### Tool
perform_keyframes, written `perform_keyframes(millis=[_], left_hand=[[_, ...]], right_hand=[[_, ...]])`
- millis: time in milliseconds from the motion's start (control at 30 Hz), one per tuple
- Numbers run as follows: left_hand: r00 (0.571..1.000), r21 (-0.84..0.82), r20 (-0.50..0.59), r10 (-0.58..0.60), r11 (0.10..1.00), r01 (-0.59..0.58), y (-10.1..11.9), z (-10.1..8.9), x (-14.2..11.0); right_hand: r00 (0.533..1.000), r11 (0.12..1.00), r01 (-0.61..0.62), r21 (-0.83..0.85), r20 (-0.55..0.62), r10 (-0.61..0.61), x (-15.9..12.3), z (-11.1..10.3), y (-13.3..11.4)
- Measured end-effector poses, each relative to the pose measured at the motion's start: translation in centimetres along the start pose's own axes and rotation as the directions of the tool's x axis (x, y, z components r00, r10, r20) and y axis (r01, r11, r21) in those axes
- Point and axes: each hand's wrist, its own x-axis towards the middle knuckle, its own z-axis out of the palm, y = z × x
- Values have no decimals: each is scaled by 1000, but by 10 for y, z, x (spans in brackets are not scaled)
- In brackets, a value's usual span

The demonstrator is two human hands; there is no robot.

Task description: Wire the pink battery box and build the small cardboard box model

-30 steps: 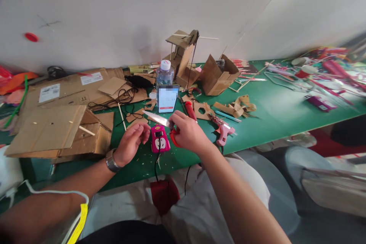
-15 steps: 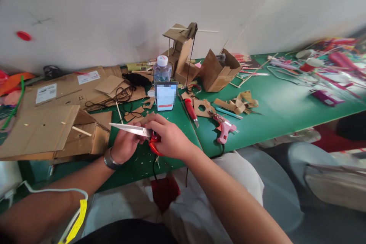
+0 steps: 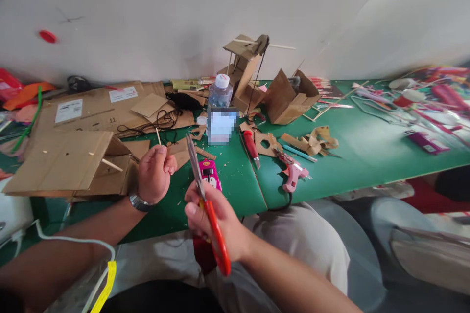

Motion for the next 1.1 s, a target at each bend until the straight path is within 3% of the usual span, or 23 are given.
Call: perform_keyframes(millis=[100, 233, 333, 467, 633, 1100], left_hand=[[999, -19, -43, 29, 999, -30, 2, 0, 2], [997, -2, -57, 57, 998, -58, 0, -1, 4], [997, 24, -32, 70, 997, -69, -3, -3, 2], [996, 149, 55, 73, 985, -80, -4, -8, -6], [981, 320, 179, 79, 938, -134, -3, -10, -15], [966, 325, 254, -42, 945, -44, 1, -5, -17]], right_hand=[[993, 993, -116, 34, -32, 117, -6, 11, 14], [950, 949, -302, 87, -55, 308, -3, 13, 30], [932, 926, -347, 147, -58, 358, -2, 14, 35], [934, 929, -349, 126, -35, 356, 0, 15, 33], [944, 946, -289, 147, -122, 307, 4, 12, 30], [924, 942, -291, 165, -209, 322, 11, 14, 32]])
